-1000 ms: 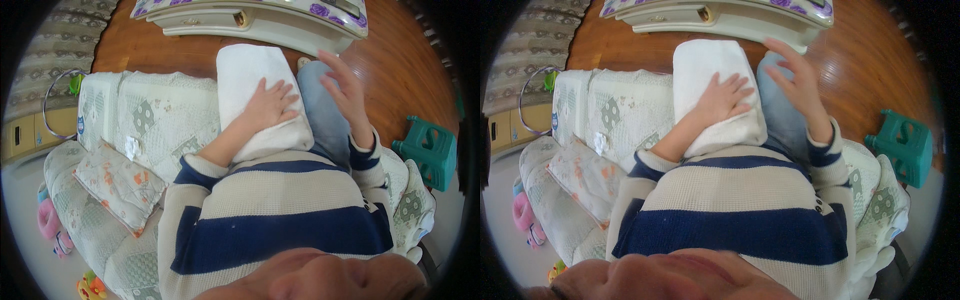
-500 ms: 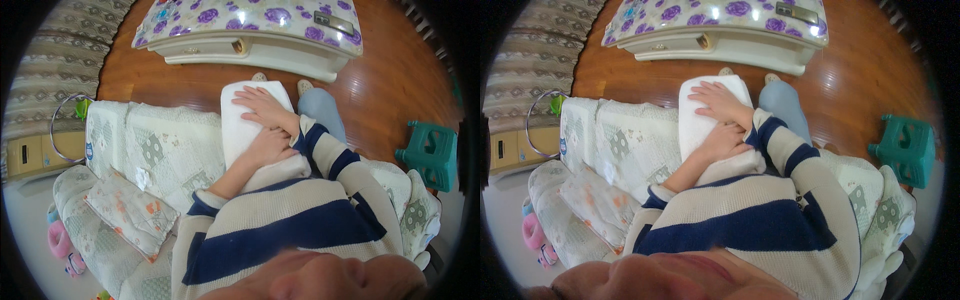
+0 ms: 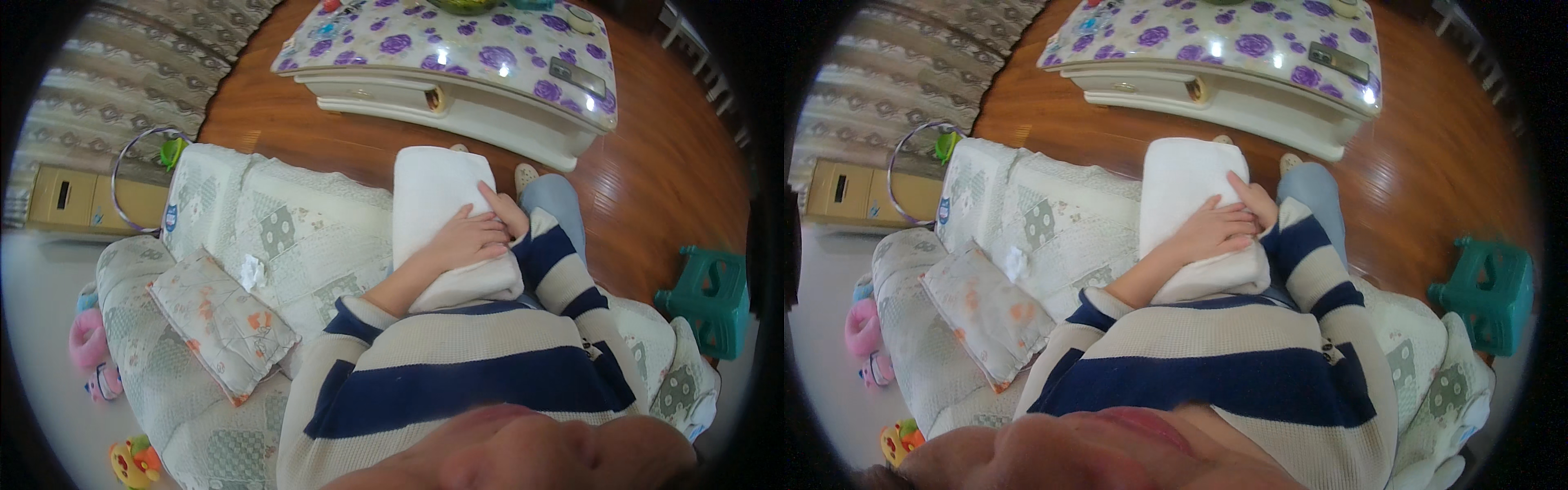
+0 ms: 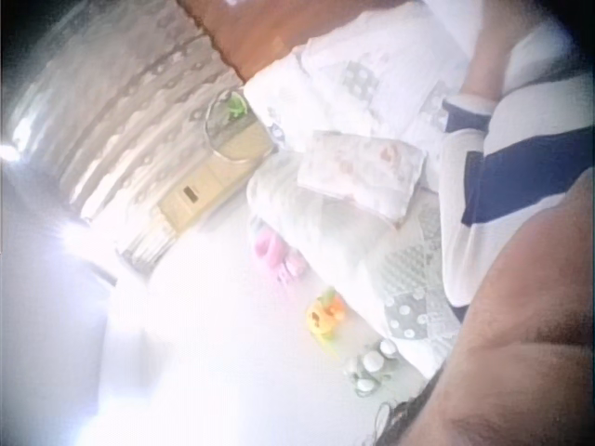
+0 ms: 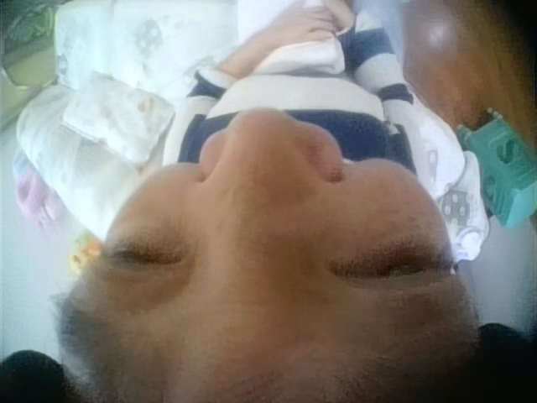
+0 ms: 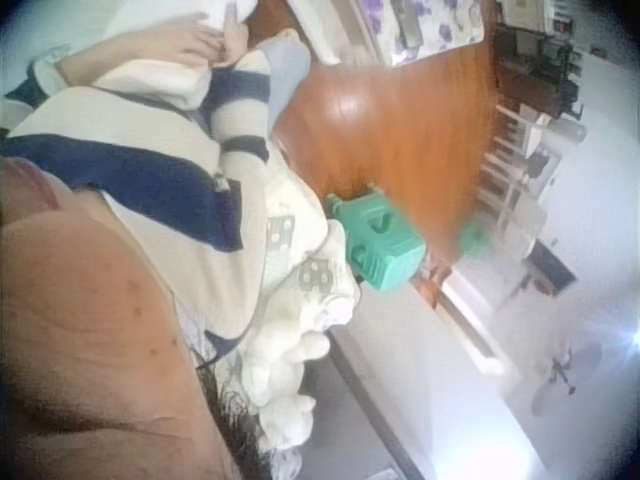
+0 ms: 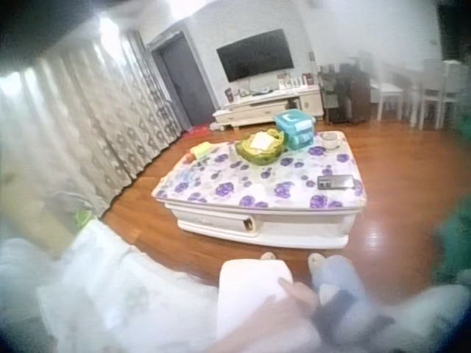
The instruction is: The person sits on the floor and folds a white cloth or towel by hand. They repeatedly unfold and refold the item, smoothing it out and adjusting the edges to create a compact rectangular shape.
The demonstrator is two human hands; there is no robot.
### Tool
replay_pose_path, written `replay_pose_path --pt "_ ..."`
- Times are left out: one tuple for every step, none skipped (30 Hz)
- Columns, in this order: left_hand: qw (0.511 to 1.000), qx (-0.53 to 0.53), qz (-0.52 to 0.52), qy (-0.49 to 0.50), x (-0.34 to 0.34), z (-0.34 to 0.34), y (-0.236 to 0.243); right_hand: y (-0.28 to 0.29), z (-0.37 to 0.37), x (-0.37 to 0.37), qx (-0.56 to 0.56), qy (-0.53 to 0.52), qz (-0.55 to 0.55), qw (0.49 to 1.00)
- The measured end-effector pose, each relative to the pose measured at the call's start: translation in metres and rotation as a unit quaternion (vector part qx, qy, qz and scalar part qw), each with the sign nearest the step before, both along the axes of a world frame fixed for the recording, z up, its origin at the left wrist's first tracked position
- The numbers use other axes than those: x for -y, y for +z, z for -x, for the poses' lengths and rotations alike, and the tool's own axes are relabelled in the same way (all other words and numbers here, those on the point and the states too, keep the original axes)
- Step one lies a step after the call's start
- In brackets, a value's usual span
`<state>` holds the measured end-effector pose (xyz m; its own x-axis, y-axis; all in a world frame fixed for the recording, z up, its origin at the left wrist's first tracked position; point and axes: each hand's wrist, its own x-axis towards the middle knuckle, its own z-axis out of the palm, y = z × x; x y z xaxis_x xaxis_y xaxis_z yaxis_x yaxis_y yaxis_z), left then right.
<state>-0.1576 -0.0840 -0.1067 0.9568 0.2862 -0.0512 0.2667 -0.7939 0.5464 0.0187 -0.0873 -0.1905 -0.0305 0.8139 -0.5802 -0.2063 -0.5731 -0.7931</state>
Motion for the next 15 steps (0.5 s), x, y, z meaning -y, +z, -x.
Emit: replay_pose_path --pt "1.0 0.001 0.009 0.011 -0.001 0.001 0.001 0.011 -0.001 0.009 -0.031 0.019 -0.018 0.999" --pt "1.0 0.004 0.02 0.018 -0.002 0.002 0.003 0.016 -0.003 0.017 -0.061 0.035 -0.034 0.997" --pt "0.998 0.014 0.044 0.041 -0.004 0.005 0.005 0.012 -0.002 0.021 -0.073 0.014 -0.042 0.996" --pt "0.995 0.026 0.069 0.061 -0.005 0.007 0.007 0.005 -0.001 0.024 -0.084 -0.01 -0.049 0.995" --pt "0.992 0.037 0.095 0.08 -0.007 0.009 0.009 0.003 0.0 0.027 -0.095 -0.035 -0.056 0.993" --pt "0.991 0.049 0.086 0.094 -0.01 0.01 0.011 0.001 -0.001 0.03 -0.103 -0.046 -0.057 0.992" --pt "0.989 0.06 0.08 0.11 -0.011 0.013 0.012 0.004 0.0 0.036 -0.113 -0.054 -0.055 0.991" --pt "0.987 0.071 0.074 0.125 -0.012 0.016 0.014 0.006 0.001 0.038 -0.123 -0.063 -0.053 0.989" --pt "0.979 0.077 0.117 0.145 -0.013 0.02 0.016 0.002 -0.001 0.038 -0.138 -0.044 -0.051 0.988" --pt "0.97 0.084 0.16 0.16 -0.014 0.019 0.021 -0.016 -0.007 0.034 0.008 -0.049 -0.082 0.995" --pt "0.96 0.094 0.202 0.172 -0.017 0.015 0.027 -0.043 -0.014 0.024 0.157 -0.055 -0.111 0.98" --pt "0.961 0.153 0.157 0.169 -0.019 0.011 0.032 -0.057 -0.018 0.013 0.302 -0.058 -0.138 0.942" --pt "0.957 0.204 0.109 0.174 -0.019 0.011 0.037 -0.042 -0.012 0.003 0.344 -0.059 -0.184 0.919" --pt "0.948 0.254 0.061 0.18 -0.018 0.01 0.042 -0.007 -0.003 -0.005 0.385 -0.059 -0.229 0.892" --pt "0.947 0.271 0.033 0.171 -0.019 0.002 0.049 0.015 0.0 -0.009 0.43 -0.064 -0.269 0.86"
